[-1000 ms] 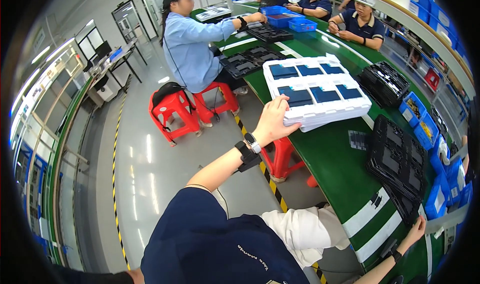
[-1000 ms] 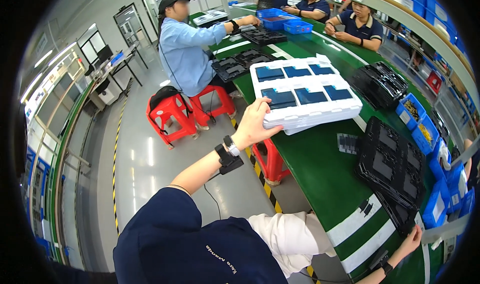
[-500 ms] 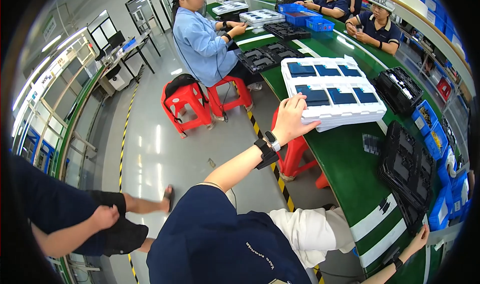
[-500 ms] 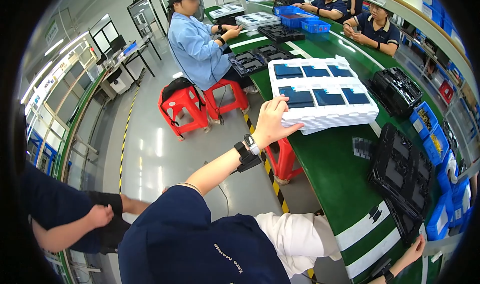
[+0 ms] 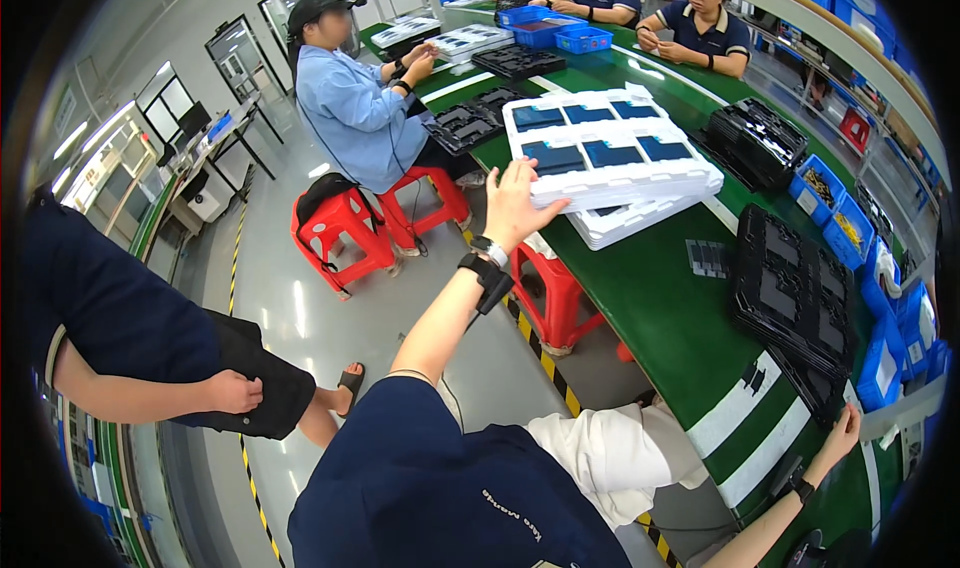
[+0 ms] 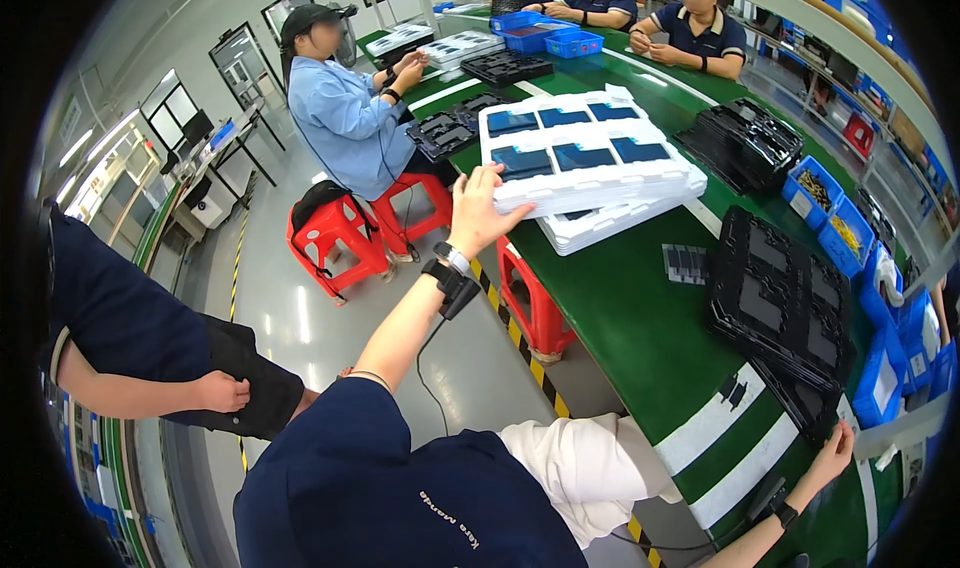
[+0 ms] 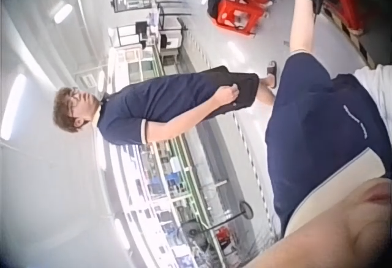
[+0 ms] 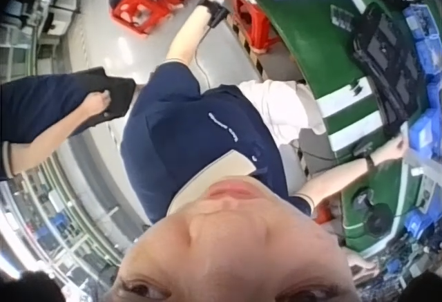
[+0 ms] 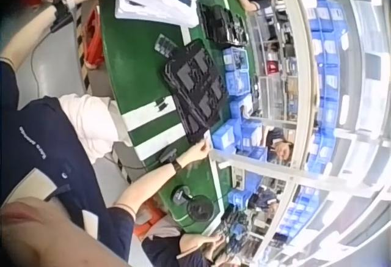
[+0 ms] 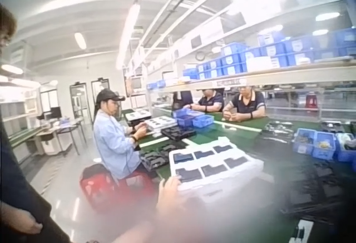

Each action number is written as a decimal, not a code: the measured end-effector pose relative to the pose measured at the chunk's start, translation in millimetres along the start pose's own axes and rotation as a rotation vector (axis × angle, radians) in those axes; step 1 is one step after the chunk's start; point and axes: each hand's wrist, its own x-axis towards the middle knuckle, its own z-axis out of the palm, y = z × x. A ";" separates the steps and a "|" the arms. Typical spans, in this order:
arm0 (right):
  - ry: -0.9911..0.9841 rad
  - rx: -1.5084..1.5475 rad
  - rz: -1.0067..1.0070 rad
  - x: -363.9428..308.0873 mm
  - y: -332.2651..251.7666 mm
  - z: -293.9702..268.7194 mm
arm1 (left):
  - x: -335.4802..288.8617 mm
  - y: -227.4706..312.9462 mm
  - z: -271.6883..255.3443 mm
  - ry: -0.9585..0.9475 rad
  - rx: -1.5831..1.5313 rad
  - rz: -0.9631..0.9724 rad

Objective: Assembling small black plastic parts at a factory workstation.

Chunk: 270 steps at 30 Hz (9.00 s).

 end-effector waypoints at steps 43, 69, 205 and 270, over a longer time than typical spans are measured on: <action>0.011 -0.001 -0.001 -27.9 -62.2 10.3 | 12.9 0.5 65.8 -0.350 -0.901 -0.615; 0.005 -0.033 -0.025 -33.1 -74.3 14.4 | 19.3 4.4 52.0 -0.465 -0.660 -0.645; 0.043 0.017 -0.275 -46.9 -129.9 53.7 | 29.1 225.2 155.4 -0.596 -0.851 0.228; -0.052 -0.072 -0.094 -52.6 -133.7 43.4 | 18.5 249.5 117.7 -0.605 -0.917 0.090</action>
